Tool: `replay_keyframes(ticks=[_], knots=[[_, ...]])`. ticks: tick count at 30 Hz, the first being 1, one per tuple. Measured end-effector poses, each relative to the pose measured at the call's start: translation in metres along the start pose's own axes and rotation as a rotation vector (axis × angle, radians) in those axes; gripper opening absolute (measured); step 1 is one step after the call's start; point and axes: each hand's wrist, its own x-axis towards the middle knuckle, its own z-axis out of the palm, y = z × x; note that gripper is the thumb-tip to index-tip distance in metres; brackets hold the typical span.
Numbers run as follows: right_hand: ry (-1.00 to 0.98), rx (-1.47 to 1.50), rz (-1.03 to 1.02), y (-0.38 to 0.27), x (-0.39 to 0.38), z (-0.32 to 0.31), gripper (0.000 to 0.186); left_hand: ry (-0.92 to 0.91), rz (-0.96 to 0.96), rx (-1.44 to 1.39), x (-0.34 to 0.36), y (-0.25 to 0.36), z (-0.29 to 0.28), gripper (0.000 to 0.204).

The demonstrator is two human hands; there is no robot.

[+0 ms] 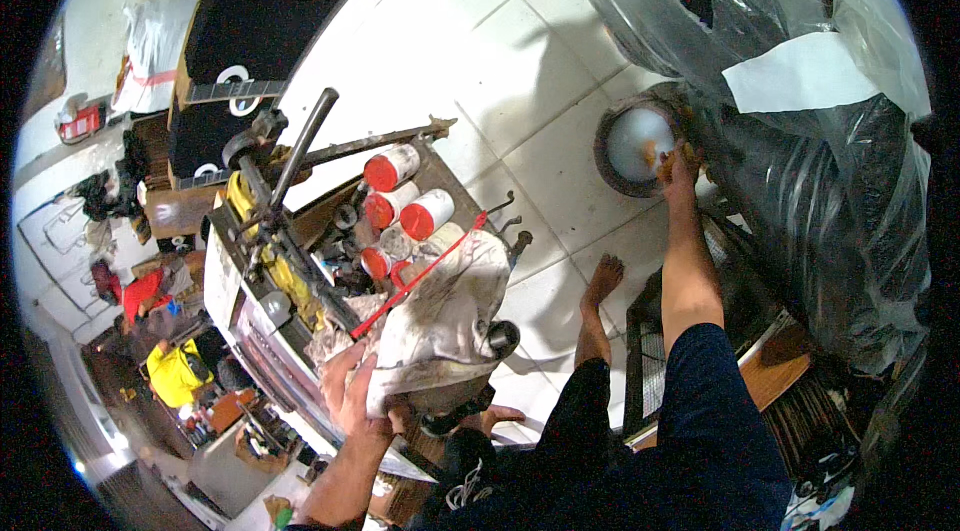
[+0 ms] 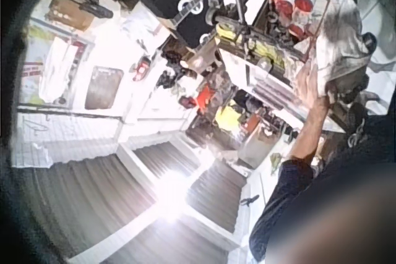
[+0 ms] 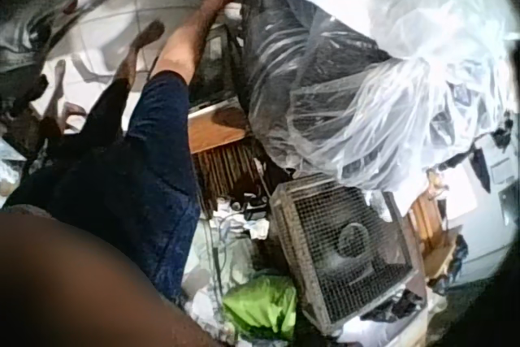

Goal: The person repeatedly aligns a screen printing frame over a black t-shirt and uses a squeegee to pull ink across the mesh. They lift the frame to check the print, reposition the shirt, and repeat the process multiple times. The person also cleans the screen with a sponge at the end.

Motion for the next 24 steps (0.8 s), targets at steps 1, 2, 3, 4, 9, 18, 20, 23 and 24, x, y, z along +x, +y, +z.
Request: replay_keyframes(ticks=[1, 2, 3, 4, 9, 18, 20, 23, 24], knots=[[0.036, -0.055, -0.052, 0.004, 0.001, -0.001, 0.045, 0.01, 0.01, 0.01, 0.001, 0.0, 0.001, 0.051], [0.041, -0.052, 0.062, 0.0, 0.004, -0.006, 0.046, 0.019, 0.029, 0.002, 0.001, -0.001, 0.003, 0.05], [0.022, -0.126, -0.034, 0.003, 0.002, -0.005, 0.045, -0.009, 0.007, 0.029, 0.001, -0.003, 0.005, 0.056], [0.011, -0.198, -0.132, 0.0, -0.001, -0.006, 0.045, 0.081, 0.062, -0.062, 0.002, -0.004, 0.01, 0.061], [-0.068, -0.364, -0.103, -0.02, -0.066, 0.01, 0.034, 0.232, 0.087, -0.203, 0.008, -0.006, 0.023, 0.05], [-0.306, -0.132, 0.214, -0.139, -0.161, 0.061, 0.037, 0.4, 0.068, -0.286, 0.014, 0.003, 0.019, 0.047], [-0.271, -0.216, 0.22, -0.167, -0.195, 0.078, 0.036, 0.267, 0.021, -0.368, 0.012, 0.003, 0.009, 0.057], [-0.356, -0.256, 0.098, -0.208, -0.252, 0.104, 0.043, 0.084, -0.047, -0.58, 0.011, -0.002, -0.018, 0.072], [-0.417, -0.266, 0.01, -0.22, -0.274, 0.11, 0.044, -0.012, -0.079, -0.667, 0.006, -0.004, -0.029, 0.077]])
